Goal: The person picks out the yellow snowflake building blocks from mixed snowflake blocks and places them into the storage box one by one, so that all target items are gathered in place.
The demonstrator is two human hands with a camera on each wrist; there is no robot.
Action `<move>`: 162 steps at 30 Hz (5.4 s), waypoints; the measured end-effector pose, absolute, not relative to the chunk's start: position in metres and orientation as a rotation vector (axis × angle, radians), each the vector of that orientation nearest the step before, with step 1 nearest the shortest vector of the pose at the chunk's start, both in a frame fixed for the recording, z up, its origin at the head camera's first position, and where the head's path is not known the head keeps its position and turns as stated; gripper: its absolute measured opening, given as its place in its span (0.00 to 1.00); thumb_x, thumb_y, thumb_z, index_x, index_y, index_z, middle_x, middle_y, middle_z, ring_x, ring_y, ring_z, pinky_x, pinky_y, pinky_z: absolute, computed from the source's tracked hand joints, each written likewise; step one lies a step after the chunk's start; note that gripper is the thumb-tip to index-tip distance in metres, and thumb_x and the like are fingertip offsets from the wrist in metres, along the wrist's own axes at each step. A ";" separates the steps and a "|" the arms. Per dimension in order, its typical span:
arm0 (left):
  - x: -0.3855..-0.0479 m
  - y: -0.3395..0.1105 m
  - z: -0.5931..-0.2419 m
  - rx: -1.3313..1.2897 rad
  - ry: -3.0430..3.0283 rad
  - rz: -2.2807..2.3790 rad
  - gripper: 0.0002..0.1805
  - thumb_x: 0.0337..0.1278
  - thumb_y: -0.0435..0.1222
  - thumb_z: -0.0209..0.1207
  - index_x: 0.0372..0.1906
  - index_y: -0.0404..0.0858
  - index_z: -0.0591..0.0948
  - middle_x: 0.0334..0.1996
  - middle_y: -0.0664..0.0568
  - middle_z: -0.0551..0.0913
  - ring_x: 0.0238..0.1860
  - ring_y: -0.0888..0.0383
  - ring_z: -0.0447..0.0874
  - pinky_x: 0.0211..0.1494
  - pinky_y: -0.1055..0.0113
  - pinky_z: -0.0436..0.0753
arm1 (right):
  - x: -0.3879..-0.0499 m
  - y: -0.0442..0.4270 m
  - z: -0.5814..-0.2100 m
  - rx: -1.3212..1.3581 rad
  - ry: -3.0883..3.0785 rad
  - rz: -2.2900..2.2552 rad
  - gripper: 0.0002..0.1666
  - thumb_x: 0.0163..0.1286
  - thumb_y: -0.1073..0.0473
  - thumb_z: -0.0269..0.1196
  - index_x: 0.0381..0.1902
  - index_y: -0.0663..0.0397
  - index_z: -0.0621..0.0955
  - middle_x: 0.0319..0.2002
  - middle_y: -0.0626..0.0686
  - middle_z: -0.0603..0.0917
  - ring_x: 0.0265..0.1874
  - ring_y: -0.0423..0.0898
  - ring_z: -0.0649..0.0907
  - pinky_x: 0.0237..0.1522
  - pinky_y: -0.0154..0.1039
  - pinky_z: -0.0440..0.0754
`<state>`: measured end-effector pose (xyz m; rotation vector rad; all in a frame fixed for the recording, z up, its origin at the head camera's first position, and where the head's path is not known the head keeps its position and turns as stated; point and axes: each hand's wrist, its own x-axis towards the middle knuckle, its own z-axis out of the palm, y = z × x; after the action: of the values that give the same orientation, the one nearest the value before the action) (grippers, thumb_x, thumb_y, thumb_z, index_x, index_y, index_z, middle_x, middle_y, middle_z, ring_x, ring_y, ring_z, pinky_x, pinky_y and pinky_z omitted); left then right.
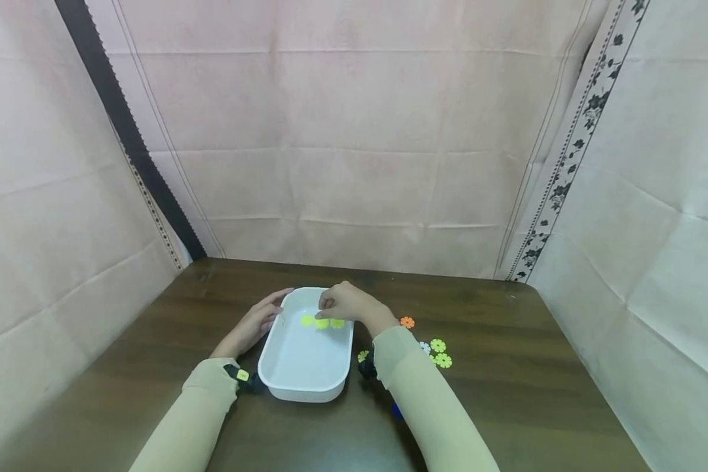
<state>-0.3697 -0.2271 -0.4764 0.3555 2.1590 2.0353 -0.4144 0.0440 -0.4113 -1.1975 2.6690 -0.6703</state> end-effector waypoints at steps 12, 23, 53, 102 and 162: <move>-0.371 -0.227 -0.475 0.340 2.174 2.057 0.27 0.71 0.38 0.50 0.73 0.55 0.70 0.72 0.53 0.67 0.67 0.49 0.73 0.70 0.49 0.70 | -0.413 0.043 -0.407 -1.277 2.690 -0.743 0.10 0.73 0.52 0.64 0.47 0.46 0.88 0.40 0.41 0.88 0.40 0.34 0.84 0.46 0.32 0.83; -0.368 -0.226 -0.478 0.351 2.182 2.046 0.27 0.72 0.38 0.50 0.73 0.56 0.69 0.72 0.54 0.67 0.68 0.50 0.72 0.71 0.49 0.69 | -0.404 0.046 -0.415 -1.221 2.703 -0.883 0.11 0.73 0.51 0.64 0.47 0.45 0.87 0.40 0.40 0.87 0.37 0.35 0.84 0.45 0.32 0.84; -0.369 -0.227 -0.477 0.339 2.217 2.016 0.26 0.73 0.39 0.49 0.72 0.55 0.69 0.73 0.53 0.66 0.69 0.51 0.71 0.70 0.51 0.70 | -0.377 0.099 -0.406 -1.299 2.793 -1.256 0.15 0.74 0.49 0.62 0.50 0.51 0.85 0.42 0.38 0.87 0.43 0.36 0.85 0.50 0.40 0.84; -0.371 -0.225 -0.474 0.325 2.186 2.043 0.25 0.71 0.39 0.50 0.70 0.57 0.72 0.70 0.56 0.70 0.67 0.53 0.73 0.69 0.51 0.72 | -0.354 0.154 -0.444 -1.251 2.662 -0.655 0.16 0.63 0.47 0.73 0.47 0.42 0.86 0.45 0.41 0.81 0.46 0.43 0.76 0.50 0.41 0.81; -0.368 -0.228 -0.481 0.365 2.171 2.026 0.26 0.73 0.38 0.48 0.73 0.56 0.69 0.71 0.54 0.69 0.67 0.51 0.74 0.68 0.54 0.74 | -0.363 0.167 -0.442 -1.215 2.649 -1.005 0.10 0.69 0.59 0.67 0.48 0.46 0.84 0.39 0.41 0.88 0.38 0.37 0.86 0.40 0.33 0.85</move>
<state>-0.3679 -0.2275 -0.4805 0.3647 2.1708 2.0260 -0.3628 0.1675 -0.4420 -1.2152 2.6490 -1.0053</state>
